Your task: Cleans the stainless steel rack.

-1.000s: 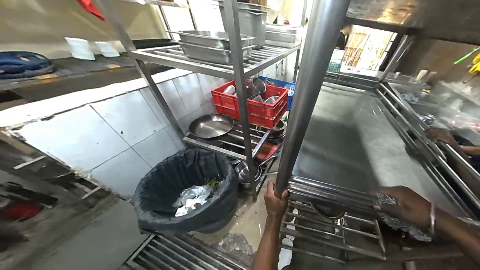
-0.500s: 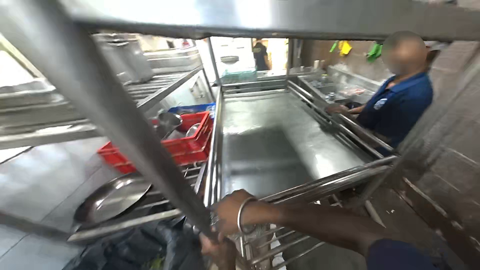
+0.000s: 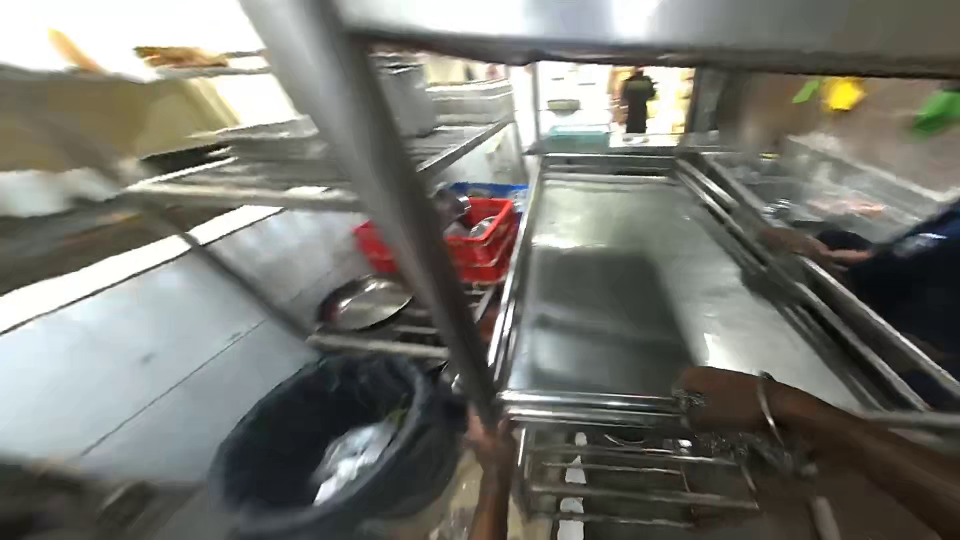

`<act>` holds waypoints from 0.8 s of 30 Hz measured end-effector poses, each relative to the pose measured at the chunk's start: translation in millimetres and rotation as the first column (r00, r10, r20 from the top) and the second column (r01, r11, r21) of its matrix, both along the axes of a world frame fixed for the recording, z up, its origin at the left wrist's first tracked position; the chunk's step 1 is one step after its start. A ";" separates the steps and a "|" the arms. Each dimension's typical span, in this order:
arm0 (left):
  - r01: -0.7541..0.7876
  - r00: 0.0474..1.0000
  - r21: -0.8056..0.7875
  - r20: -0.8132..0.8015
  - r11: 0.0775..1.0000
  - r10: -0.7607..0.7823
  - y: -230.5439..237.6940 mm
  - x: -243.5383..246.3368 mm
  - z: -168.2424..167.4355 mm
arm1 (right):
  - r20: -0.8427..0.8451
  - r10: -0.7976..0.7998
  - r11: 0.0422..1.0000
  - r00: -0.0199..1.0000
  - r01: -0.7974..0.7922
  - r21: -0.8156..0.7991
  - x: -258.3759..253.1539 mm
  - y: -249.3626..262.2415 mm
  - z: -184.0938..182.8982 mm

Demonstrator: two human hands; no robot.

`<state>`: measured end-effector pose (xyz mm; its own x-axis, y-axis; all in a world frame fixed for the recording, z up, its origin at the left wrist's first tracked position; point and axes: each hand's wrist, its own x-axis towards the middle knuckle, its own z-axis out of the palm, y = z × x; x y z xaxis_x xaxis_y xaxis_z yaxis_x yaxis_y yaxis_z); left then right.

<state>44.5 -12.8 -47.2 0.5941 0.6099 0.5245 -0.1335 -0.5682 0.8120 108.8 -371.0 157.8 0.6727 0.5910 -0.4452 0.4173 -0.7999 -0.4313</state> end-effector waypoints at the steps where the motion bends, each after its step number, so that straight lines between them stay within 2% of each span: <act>1: -0.007 1.000 -0.022 0.017 1.000 0.007 0.1 2.8 -4.5 | 0.020 0.021 1.000 1.000 -0.021 0.001 0.5 15.7 -0.6; 4: -0.006 1.000 -0.087 0.023 0.996 0.008 6.0 3.8 -16.4 | 0.063 0.003 0.996 0.998 -0.009 0.090 -4.2 91.3 0.1; 7: -0.068 0.996 -0.046 0.048 0.997 0.070 7.7 8.0 -22.8 | 0.106 0.071 0.977 0.992 -0.090 0.191 -2.5 172.5 6.4; 10: -0.114 0.993 -0.031 0.018 0.993 0.115 2.2 2.5 -13.9 | -0.043 0.178 0.947 0.983 -0.159 0.279 6.4 232.1 18.6; 13: -0.106 0.994 -0.075 -0.038 0.991 0.104 -5.6 -15.3 5.6 | -0.182 0.252 0.911 0.950 -0.169 0.376 7.4 240.1 11.9; 15: -0.093 0.996 -0.095 -0.022 0.991 0.091 -10.6 -19.0 15.6 | -0.200 0.302 0.902 0.932 -0.212 0.376 6.5 215.3 10.0; 16: -0.116 0.993 -0.056 -0.001 0.992 0.116 -10.2 -15.2 13.4 | -0.187 0.314 0.905 0.931 -0.233 0.356 7.2 193.6 10.3; 18: -0.132 0.991 -0.030 0.001 0.991 0.133 -8.2 -12.0 9.3 | -0.114 0.294 0.920 0.949 -0.248 0.304 5.1 129.7 10.2; 22: -0.110 0.993 -0.014 -0.043 0.994 0.109 -4.1 -15.5 5.8 | 0.064 0.143 0.979 0.988 -0.151 0.134 -5.3 -54.4 -5.3; 24: -0.108 0.994 0.019 -0.031 0.994 0.109 1.0 -10.6 0.1 | 0.157 0.028 0.999 0.987 -0.034 0.036 -7.8 -151.7 -14.6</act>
